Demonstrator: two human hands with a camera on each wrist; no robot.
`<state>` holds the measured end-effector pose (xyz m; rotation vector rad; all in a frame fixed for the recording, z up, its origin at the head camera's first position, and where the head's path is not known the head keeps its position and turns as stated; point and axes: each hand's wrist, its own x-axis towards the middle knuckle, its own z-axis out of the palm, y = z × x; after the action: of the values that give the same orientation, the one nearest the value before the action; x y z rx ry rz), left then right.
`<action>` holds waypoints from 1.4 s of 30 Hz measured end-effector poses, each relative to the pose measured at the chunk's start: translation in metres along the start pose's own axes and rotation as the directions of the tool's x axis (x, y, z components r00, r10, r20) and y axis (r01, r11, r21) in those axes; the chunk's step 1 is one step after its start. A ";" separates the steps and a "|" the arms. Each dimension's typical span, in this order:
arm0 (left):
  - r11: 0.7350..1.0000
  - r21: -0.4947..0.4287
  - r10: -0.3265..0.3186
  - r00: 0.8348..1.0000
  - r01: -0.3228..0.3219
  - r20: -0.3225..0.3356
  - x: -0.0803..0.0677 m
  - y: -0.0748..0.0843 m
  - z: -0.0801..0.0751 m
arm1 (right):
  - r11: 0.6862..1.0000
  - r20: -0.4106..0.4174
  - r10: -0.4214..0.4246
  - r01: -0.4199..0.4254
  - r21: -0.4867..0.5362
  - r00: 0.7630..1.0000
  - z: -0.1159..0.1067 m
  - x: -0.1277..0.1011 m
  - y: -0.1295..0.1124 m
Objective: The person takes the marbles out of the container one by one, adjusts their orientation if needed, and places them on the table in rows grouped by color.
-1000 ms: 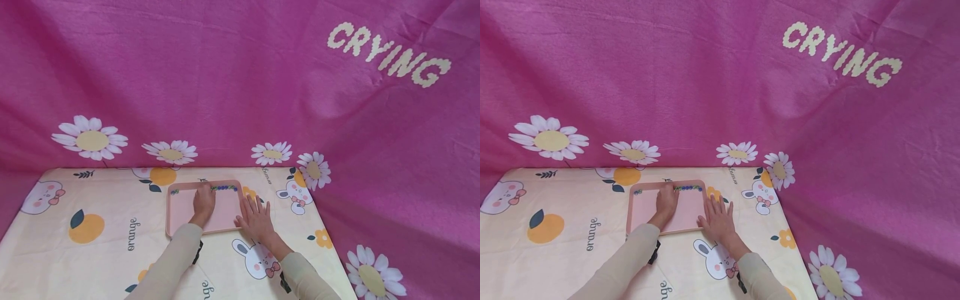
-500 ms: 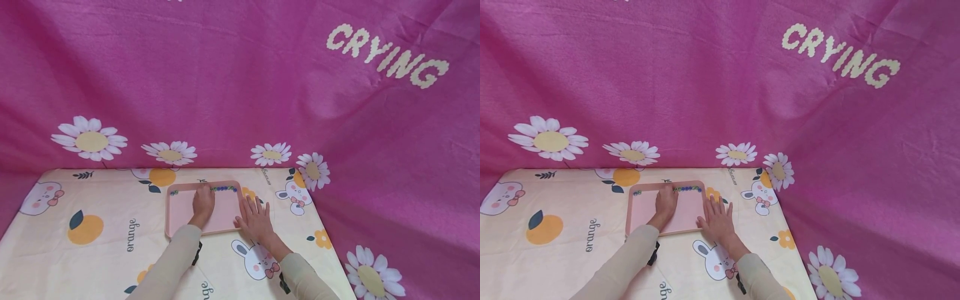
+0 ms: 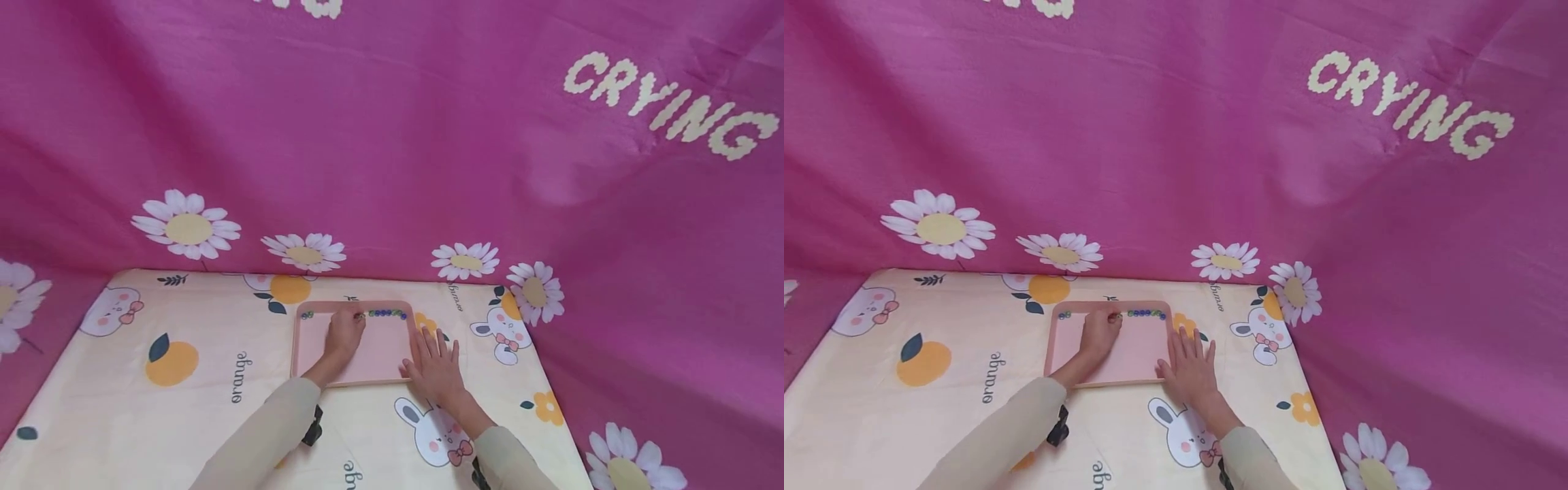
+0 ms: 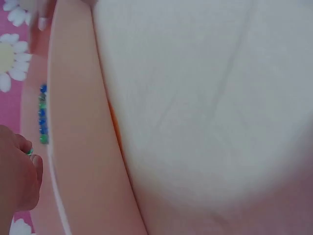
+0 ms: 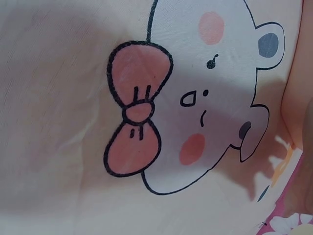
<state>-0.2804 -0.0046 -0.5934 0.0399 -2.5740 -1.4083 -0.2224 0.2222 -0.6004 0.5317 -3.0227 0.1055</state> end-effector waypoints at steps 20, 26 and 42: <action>0.968 -0.249 0.073 0.992 -0.045 0.104 -0.082 0.021 -0.048 | 0.998 0.003 0.036 -0.036 0.057 0.999 0.003 -0.015 0.009; 0.962 -0.270 0.074 0.989 -0.038 0.126 -0.110 0.012 -0.068 | 0.999 -0.005 0.017 -0.017 0.051 1.000 0.002 -0.010 0.003; 0.972 -0.221 -0.029 0.973 0.080 0.228 -0.162 -0.022 -0.097 | 0.999 0.004 0.020 -0.020 0.049 1.000 0.001 -0.001 0.000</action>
<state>-0.1051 -0.0776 -0.5876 -0.0883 -2.5795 -1.8170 -0.2218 0.2222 -0.6012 0.5063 -3.0368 0.1808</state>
